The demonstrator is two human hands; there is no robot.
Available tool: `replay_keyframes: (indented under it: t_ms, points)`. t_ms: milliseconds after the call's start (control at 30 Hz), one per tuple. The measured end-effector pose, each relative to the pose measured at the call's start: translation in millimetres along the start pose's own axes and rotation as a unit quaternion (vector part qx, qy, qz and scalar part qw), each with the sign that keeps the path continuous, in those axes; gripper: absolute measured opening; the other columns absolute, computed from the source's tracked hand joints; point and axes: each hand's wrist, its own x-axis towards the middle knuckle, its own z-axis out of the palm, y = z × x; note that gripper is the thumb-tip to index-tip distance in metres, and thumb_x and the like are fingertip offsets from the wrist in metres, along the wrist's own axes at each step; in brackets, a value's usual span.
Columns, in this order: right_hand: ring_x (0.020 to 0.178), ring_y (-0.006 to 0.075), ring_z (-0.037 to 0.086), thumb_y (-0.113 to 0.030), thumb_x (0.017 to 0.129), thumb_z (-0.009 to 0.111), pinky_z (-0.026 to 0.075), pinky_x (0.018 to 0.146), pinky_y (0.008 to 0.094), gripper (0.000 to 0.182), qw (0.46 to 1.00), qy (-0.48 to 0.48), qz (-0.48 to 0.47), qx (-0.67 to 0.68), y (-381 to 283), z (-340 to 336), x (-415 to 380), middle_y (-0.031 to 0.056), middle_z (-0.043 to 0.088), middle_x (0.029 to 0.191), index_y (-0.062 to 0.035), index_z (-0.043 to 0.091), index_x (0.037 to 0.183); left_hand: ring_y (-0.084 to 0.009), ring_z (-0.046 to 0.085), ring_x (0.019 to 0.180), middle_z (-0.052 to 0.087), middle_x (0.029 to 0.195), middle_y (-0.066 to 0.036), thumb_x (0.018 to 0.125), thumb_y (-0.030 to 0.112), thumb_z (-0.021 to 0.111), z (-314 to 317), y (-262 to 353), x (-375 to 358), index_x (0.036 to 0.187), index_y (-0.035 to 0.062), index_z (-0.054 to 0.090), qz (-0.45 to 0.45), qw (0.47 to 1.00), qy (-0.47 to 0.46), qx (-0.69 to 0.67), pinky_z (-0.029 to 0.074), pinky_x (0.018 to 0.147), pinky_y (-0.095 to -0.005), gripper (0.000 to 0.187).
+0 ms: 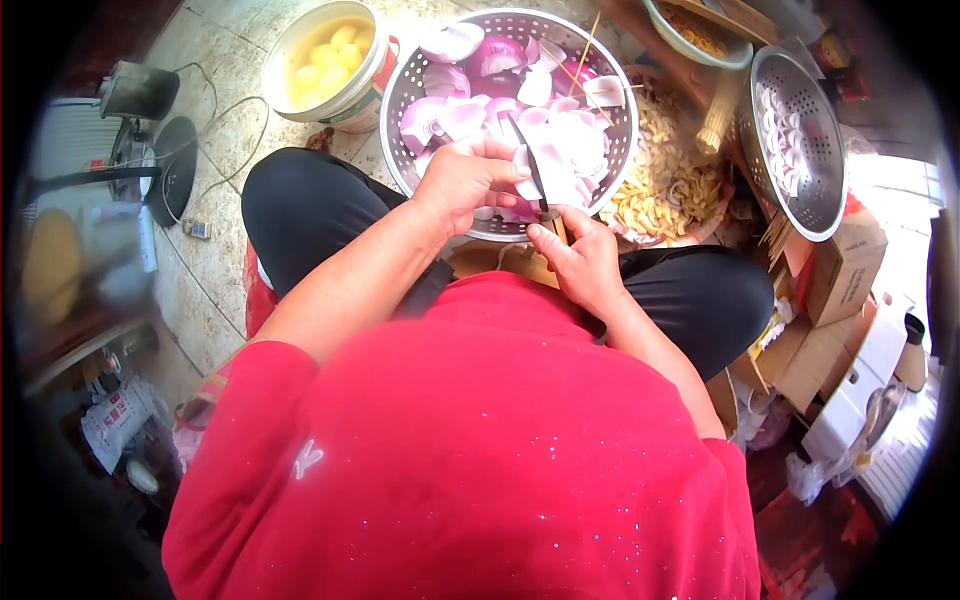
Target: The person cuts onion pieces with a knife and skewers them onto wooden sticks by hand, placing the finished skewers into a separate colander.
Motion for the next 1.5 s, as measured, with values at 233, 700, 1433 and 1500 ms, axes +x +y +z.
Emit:
replay_keyframes:
  t_ms: [233, 700, 1433, 1500]
  points:
    - [0.073, 0.0107, 0.060, -0.017, 0.085, 0.071, 0.049, 0.069, 0.0279, 0.028, 0.999, 0.014, 0.037, 0.037, 6, 6, 4, 0.0082, 0.068, 0.081, 0.0004, 0.066, 0.106, -0.0169, 0.064, 0.070, 0.066, 0.087, -0.008, 0.079, 0.002, 0.072, -1, 5, -10, 0.093, 0.0015, 0.063, 0.019, 1.000, 0.012, 0.007, 0.055, 0.061, -0.0291, 0.017]
    - [0.073, 0.0158, 0.063, -0.018, 0.084, 0.072, 0.050, 0.069, 0.0295, 0.027, 0.999, 0.035, -0.029, 0.020, 4, 2, 3, 0.0107, 0.068, 0.082, -0.0009, 0.066, 0.104, -0.0233, 0.063, 0.088, 0.065, 0.095, -0.012, 0.076, 0.008, 0.061, -29, 17, 12, 0.103, 0.0057, 0.065, 0.228, 0.841, 0.176, 0.459, 0.050, 0.079, -0.0344, 0.027]
    - [0.081, 0.0344, 0.066, -0.024, 0.079, 0.074, 0.052, 0.071, 0.0384, 0.032, 0.978, 0.033, -0.153, -0.134, 0, 0, -3, 0.0170, 0.066, 0.088, -0.0052, 0.064, 0.103, -0.0123, 0.062, 0.076, 0.066, 0.094, -0.006, 0.080, 0.004, 0.062, -19, 20, 16, 0.109, 0.0053, 0.061, 0.110, 0.959, 0.081, 0.250, 0.048, 0.057, -0.0246, 0.029]
    - [0.082, 0.0349, 0.066, -0.025, 0.079, 0.073, 0.052, 0.071, 0.0391, 0.032, 0.977, 0.034, -0.151, -0.147, 2, 0, -3, 0.0172, 0.066, 0.088, -0.0055, 0.063, 0.103, -0.0126, 0.062, 0.076, 0.066, 0.093, -0.006, 0.079, 0.006, 0.064, -18, 17, 14, 0.108, 0.0047, 0.060, 0.101, 0.961, 0.088, 0.241, 0.047, 0.056, -0.0250, 0.029]
